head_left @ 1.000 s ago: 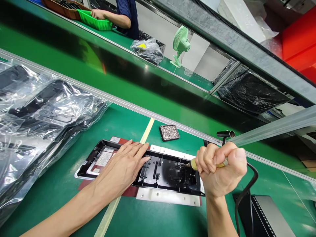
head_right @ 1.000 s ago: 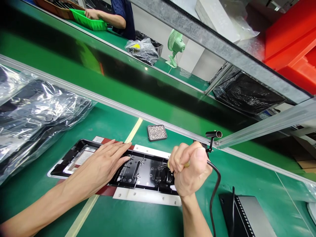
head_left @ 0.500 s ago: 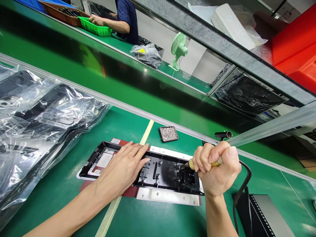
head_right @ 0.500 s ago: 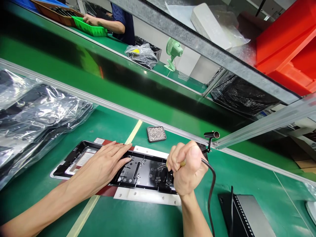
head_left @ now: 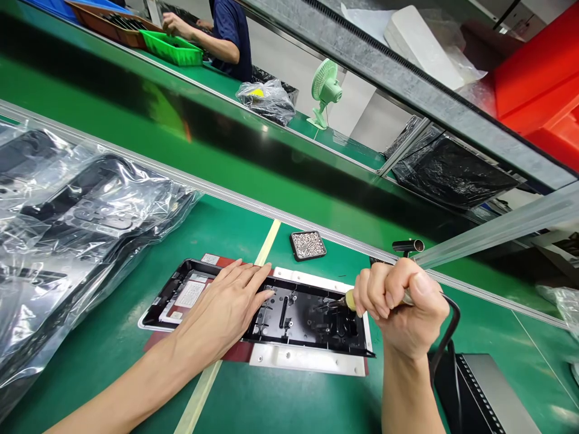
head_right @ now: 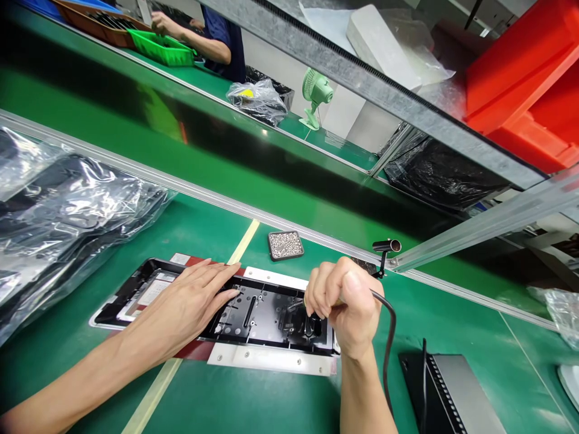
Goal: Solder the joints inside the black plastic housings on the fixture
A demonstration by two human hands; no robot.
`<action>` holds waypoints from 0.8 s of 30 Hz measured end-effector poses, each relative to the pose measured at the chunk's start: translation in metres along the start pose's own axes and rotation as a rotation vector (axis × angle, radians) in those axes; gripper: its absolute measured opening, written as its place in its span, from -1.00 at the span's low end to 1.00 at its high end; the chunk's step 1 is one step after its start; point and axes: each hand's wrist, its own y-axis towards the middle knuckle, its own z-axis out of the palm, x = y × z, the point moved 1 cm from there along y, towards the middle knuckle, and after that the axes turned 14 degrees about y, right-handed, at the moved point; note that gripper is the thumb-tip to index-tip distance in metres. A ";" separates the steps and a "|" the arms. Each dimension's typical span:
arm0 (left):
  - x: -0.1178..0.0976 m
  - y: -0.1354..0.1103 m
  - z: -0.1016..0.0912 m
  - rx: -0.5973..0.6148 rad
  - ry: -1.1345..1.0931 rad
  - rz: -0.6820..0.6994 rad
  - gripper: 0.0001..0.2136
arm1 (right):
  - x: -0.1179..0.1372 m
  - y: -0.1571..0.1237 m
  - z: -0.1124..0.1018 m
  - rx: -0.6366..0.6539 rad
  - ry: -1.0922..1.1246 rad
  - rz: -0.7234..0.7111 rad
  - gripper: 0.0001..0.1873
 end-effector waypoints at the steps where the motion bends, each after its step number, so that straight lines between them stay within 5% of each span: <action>1: 0.000 0.000 0.000 0.000 0.000 0.001 -0.58 | 0.000 0.000 0.000 -0.002 -0.003 0.004 -0.65; 15: 0.000 -0.001 -0.002 0.002 -0.007 0.003 -0.58 | 0.000 0.004 0.006 -0.133 -0.177 -0.090 -0.64; 24: 0.000 0.000 0.000 0.005 -0.013 0.001 -0.58 | 0.021 0.001 0.015 -0.252 -0.170 -0.369 -0.59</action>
